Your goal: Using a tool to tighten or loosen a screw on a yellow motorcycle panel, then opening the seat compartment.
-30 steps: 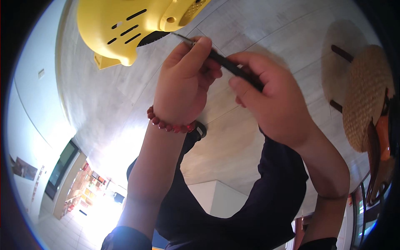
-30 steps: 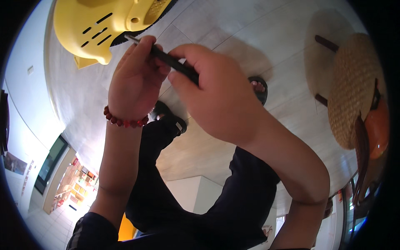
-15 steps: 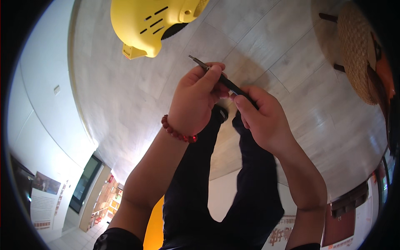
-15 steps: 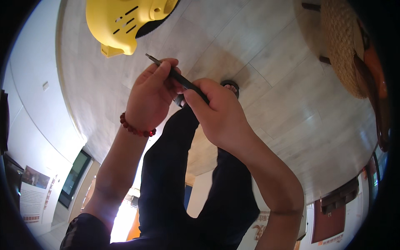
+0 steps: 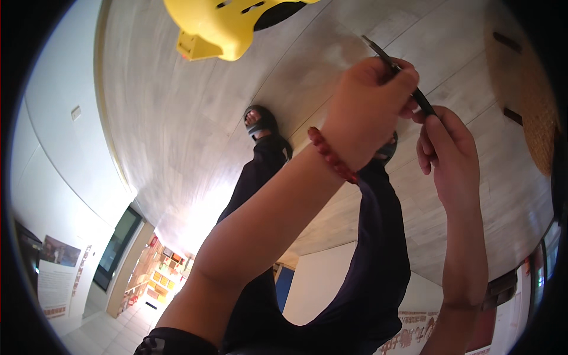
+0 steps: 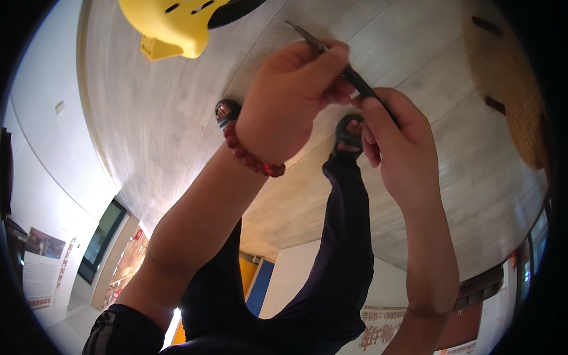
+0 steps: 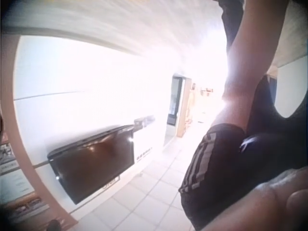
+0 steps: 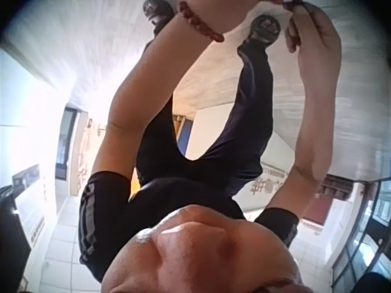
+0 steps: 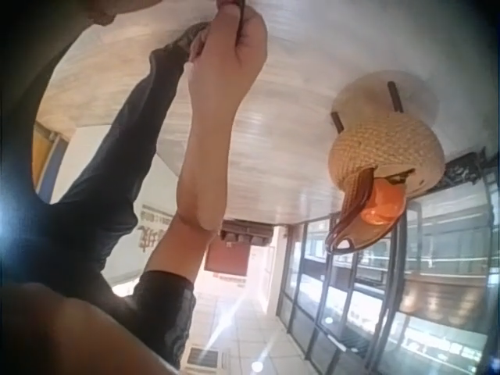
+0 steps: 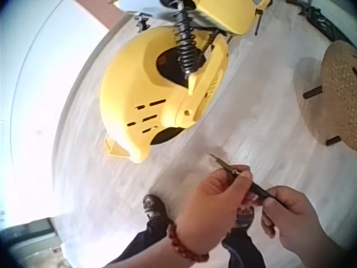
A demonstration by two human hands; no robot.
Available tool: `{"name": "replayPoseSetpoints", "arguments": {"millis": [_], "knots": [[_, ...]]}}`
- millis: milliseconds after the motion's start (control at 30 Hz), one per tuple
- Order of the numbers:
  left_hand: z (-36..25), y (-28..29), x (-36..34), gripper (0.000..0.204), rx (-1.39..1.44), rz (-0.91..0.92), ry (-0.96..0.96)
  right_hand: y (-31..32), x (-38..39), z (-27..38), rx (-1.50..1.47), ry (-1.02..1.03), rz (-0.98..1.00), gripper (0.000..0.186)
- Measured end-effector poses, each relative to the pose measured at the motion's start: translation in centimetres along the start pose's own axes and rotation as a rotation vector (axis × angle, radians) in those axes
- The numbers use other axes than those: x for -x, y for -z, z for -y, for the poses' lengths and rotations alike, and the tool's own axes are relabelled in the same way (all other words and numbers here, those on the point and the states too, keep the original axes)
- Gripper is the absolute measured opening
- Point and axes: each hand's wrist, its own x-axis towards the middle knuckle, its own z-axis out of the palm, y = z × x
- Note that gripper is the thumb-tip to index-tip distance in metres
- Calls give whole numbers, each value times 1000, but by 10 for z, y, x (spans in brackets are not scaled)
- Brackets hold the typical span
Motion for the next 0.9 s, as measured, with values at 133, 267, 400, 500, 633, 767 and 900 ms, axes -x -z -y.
{"name": "replayPoseSetpoints", "arguments": {"millis": [133, 267, 400, 500, 633, 767, 900], "knots": [[-1, 26, 19, 24, -79, 29, 48, -26, 9, -26, -36, -24, 3, 19], [-2, 53, 39, 26, -87, -22, 133, -55, 22, -40, -146, -101, 19, 20], [-4, 74, 62, 23, -35, -36, 140, -75, 35, -42, -91, -176, 39, 20], [-1, 96, 78, 23, 43, -50, 156, -94, 40, -48, -65, -284, 56, 18], [-1, 126, 95, 22, 69, -119, 193, -118, 41, -59, -1, -332, 121, 19], [6, 149, 114, 22, 76, -155, 206, -140, 46, -63, -18, -433, 143, 21], [16, 157, 120, 21, 144, -155, 190, -143, 48, -67, -45, -490, 163, 22]]}}
